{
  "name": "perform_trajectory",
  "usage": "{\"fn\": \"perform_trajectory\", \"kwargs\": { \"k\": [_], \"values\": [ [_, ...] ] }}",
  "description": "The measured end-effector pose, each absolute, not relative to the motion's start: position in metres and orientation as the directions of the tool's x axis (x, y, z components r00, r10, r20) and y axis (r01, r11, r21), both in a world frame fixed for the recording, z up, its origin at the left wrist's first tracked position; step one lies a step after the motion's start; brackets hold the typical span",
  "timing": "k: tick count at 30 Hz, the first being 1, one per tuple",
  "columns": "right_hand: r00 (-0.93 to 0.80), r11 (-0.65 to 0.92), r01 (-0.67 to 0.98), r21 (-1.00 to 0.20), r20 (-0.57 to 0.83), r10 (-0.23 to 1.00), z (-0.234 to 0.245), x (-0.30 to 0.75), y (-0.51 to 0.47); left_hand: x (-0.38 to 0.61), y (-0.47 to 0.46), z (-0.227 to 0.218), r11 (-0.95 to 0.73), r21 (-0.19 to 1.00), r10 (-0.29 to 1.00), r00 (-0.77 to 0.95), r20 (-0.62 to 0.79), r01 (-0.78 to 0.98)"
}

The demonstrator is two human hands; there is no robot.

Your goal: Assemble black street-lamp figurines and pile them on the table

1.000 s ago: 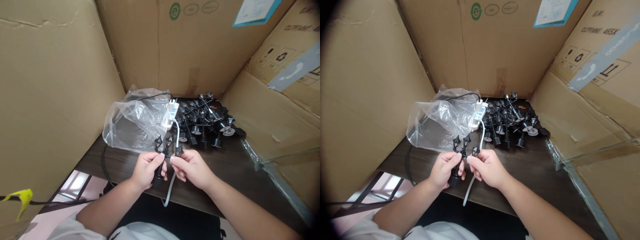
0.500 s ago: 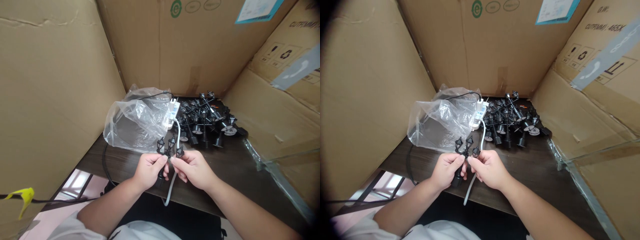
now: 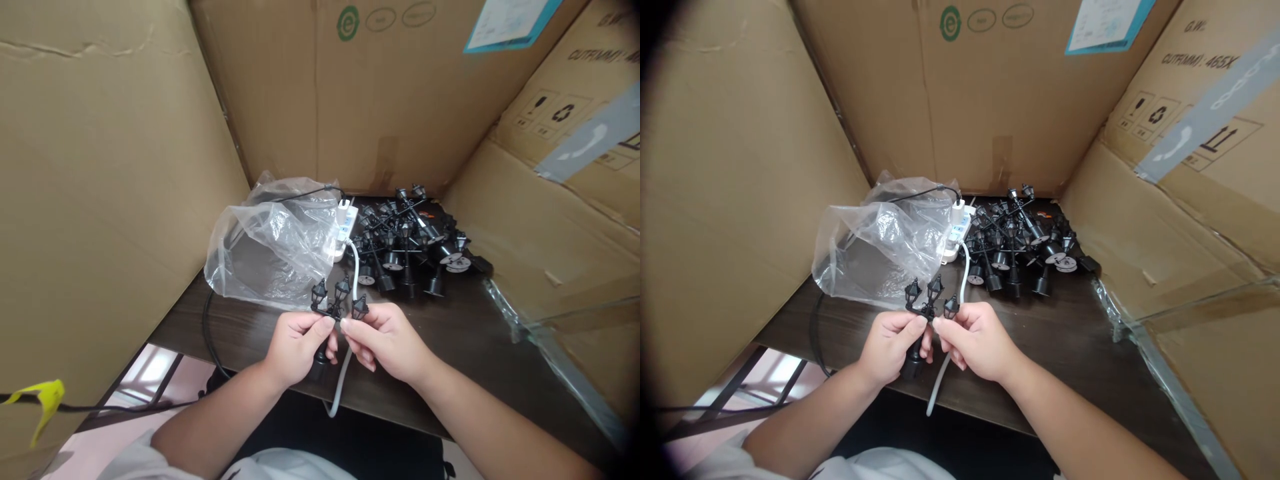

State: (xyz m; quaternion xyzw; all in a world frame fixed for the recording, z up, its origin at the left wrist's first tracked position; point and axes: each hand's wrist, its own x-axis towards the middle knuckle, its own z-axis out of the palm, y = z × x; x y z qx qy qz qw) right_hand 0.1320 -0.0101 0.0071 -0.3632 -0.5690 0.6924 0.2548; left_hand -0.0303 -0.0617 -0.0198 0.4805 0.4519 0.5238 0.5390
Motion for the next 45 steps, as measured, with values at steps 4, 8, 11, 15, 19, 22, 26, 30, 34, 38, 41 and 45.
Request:
{"fn": "perform_trajectory", "kwargs": {
  "k": [4, 8, 11, 15, 19, 22, 26, 30, 34, 38, 41, 45],
  "values": [
    [-0.646, -0.196, 0.05, -0.979, -0.181, 0.742, 0.008, 0.133, -0.011, -0.031, -0.063, -0.02, -0.056, 0.993, 0.997, 0.048, 0.061, -0.103],
    [-0.645, -0.165, 0.044, -0.985, -0.154, 0.748, 0.011, 0.132, -0.012, -0.031, -0.063, -0.019, -0.093, 0.993, 0.994, 0.043, 0.097, -0.076],
    [-0.618, -0.102, 0.051, -0.993, -0.111, 0.778, 0.012, 0.133, -0.012, -0.031, -0.062, -0.02, -0.139, 0.988, 0.99, 0.017, 0.14, -0.067],
    [-0.555, -0.029, 0.058, -0.998, -0.056, 0.83, 0.012, 0.136, -0.008, -0.033, -0.061, -0.028, -0.14, 0.968, 0.987, -0.101, 0.122, -0.208],
    [-0.56, -0.027, 0.067, -0.997, -0.06, 0.827, 0.013, 0.138, -0.006, -0.034, -0.06, -0.03, -0.13, 0.96, 0.985, -0.139, 0.097, -0.247],
    [-0.571, -0.014, 0.054, -0.998, -0.042, 0.82, 0.014, 0.137, -0.007, -0.033, -0.059, -0.029, -0.11, 0.963, 0.984, -0.165, 0.07, -0.247],
    [-0.561, 0.073, -0.041, -0.996, 0.084, 0.823, 0.01, 0.133, -0.01, -0.032, -0.058, -0.03, -0.111, 0.953, 0.98, -0.191, 0.058, -0.282],
    [-0.562, 0.145, 0.008, -0.989, 0.116, 0.819, 0.004, 0.128, -0.012, -0.031, -0.059, -0.033, -0.129, 0.953, 0.983, -0.164, 0.085, -0.275],
    [-0.579, 0.296, 0.1, -0.95, 0.186, 0.794, 0.004, 0.129, -0.012, -0.031, -0.06, -0.029, -0.13, 0.966, 0.986, -0.13, 0.102, -0.223],
    [-0.585, 0.442, 0.109, -0.89, 0.303, 0.753, 0.008, 0.132, -0.011, -0.033, -0.06, -0.018, -0.186, 0.982, 0.978, -0.107, 0.181, -0.037],
    [-0.596, 0.567, 0.104, -0.817, 0.405, 0.693, 0.008, 0.135, -0.01, -0.033, -0.059, -0.013, -0.313, 0.94, 0.94, -0.097, 0.327, 0.138],
    [-0.608, 0.717, 0.067, -0.694, 0.542, 0.58, 0.006, 0.139, -0.008, -0.035, -0.061, -0.015, -0.536, 0.772, 0.814, -0.035, 0.58, 0.341]
  ]
}}
